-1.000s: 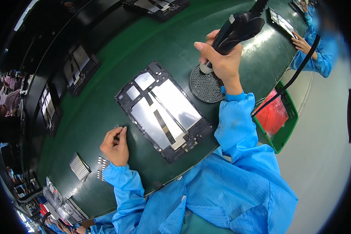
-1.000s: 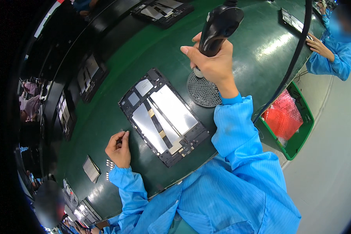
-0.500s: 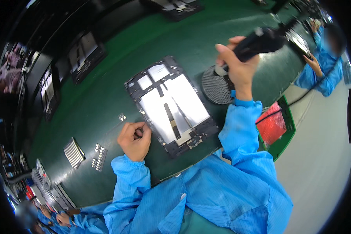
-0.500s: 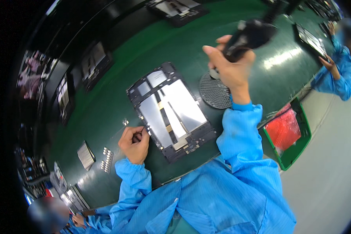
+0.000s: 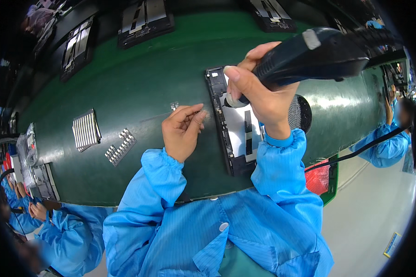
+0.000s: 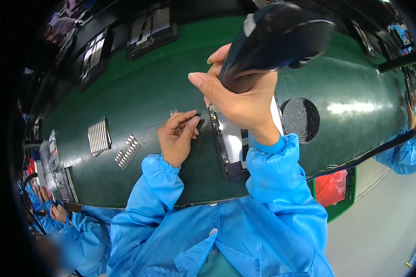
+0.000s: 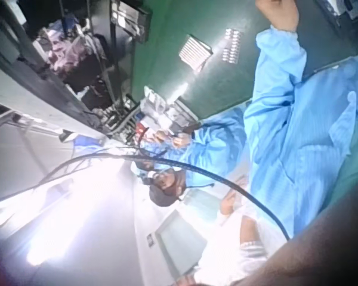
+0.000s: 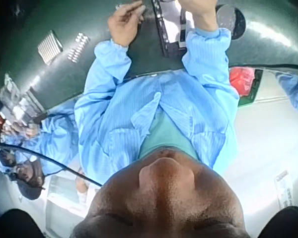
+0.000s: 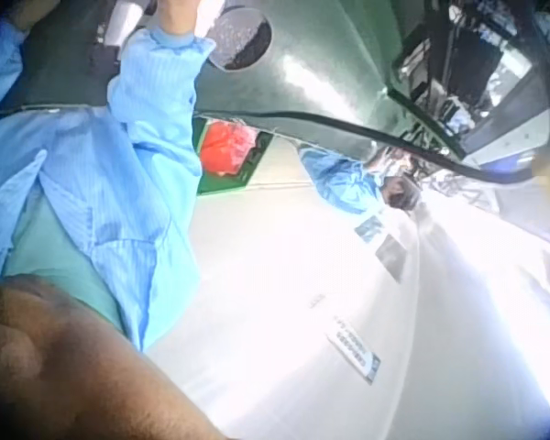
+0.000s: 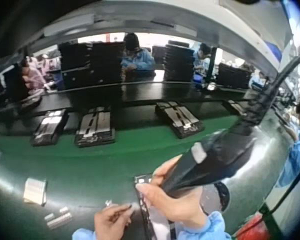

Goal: The recorder uses an electric screwdriver to attach components to a tablet frame on an electronics assembly line.

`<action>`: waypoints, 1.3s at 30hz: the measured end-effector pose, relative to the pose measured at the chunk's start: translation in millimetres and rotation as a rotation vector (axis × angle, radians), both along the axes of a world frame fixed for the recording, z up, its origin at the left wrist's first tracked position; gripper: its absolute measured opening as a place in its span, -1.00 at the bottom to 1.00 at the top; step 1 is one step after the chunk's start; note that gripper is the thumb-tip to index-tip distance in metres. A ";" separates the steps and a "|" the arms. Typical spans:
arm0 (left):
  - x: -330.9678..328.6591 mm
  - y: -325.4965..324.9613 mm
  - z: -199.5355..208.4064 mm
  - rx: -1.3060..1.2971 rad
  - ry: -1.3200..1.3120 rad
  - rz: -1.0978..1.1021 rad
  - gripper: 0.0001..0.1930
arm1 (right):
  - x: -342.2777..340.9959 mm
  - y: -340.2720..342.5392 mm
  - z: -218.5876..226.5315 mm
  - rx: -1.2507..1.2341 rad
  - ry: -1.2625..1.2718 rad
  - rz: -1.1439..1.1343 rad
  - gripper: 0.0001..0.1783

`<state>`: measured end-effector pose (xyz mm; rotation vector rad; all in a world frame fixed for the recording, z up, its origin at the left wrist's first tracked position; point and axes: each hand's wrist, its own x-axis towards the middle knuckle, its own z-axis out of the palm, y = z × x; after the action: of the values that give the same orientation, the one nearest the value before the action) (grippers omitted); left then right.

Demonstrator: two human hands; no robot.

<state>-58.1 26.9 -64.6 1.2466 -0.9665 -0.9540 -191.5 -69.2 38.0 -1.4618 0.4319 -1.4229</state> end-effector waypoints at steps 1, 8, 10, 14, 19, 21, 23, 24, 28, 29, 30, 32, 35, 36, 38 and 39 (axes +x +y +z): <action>-0.2 0.1 -0.2 -0.001 0.007 0.012 -0.84 | 2.4 -2.2 -4.2 -0.051 0.061 0.019 -0.61; -1.4 0.3 6.6 0.064 0.113 -0.003 -0.86 | 14.2 -5.0 -14.8 0.006 0.118 0.011 -0.63; -0.7 0.3 7.0 0.089 0.149 0.001 -0.84 | 18.9 -5.0 -16.3 0.065 0.019 0.008 -0.70; -0.7 -1.0 0.8 0.064 0.178 0.024 -0.86 | 20.9 -6.0 -19.8 0.069 0.022 0.011 -0.69; 3.0 -0.8 -6.0 0.028 0.050 0.006 -0.82 | 21.9 -6.8 -22.6 0.068 0.060 0.004 -0.67; 1.5 -1.2 -6.0 -0.029 0.078 0.035 -0.79 | 22.3 -5.3 -23.1 0.070 0.068 0.010 -0.67; 1.6 -1.1 -6.1 -0.029 0.084 0.033 -0.77 | 22.6 -3.1 -23.9 0.070 0.074 0.013 -0.67; 1.7 -1.0 -6.0 -0.027 0.089 0.029 -0.76 | 22.8 -1.5 -24.2 0.029 0.113 0.007 -0.65; 2.5 2.4 -2.5 -0.043 0.041 0.031 -0.76 | 26.4 6.8 -25.3 -0.045 0.200 0.004 -0.62; 2.9 3.9 -2.0 -0.063 -0.016 0.025 -0.78 | 27.0 7.4 -24.6 -0.054 0.227 0.028 -0.62; 3.0 5.8 -1.0 -0.084 -0.074 0.018 -0.80 | 27.9 6.7 -26.8 -0.058 0.213 0.010 -0.61; 2.4 11.9 3.8 -0.192 -0.312 -0.020 -0.78 | 26.8 7.3 -26.9 -0.019 0.203 -0.004 -0.61; -9.6 28.9 11.2 -0.505 -0.630 -0.179 -0.79 | 24.8 5.6 -26.5 0.034 0.160 -0.013 -0.61; -17.8 38.3 13.0 -0.581 -0.656 -0.256 -0.75 | 24.3 4.4 -25.7 0.051 0.129 -0.008 -0.62; -40.4 52.5 13.7 -0.671 -0.736 -0.410 -0.73 | 18.4 2.7 -22.1 0.044 0.031 -0.033 -0.63; -46.8 58.7 14.8 -0.662 -0.781 -0.482 -0.72 | 14.6 2.0 -20.1 0.042 -0.061 -0.056 -0.65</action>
<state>-105.0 85.6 -49.9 0.8041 -2.0665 -0.3887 -176.9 -67.2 17.9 -1.3779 0.4646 -1.4900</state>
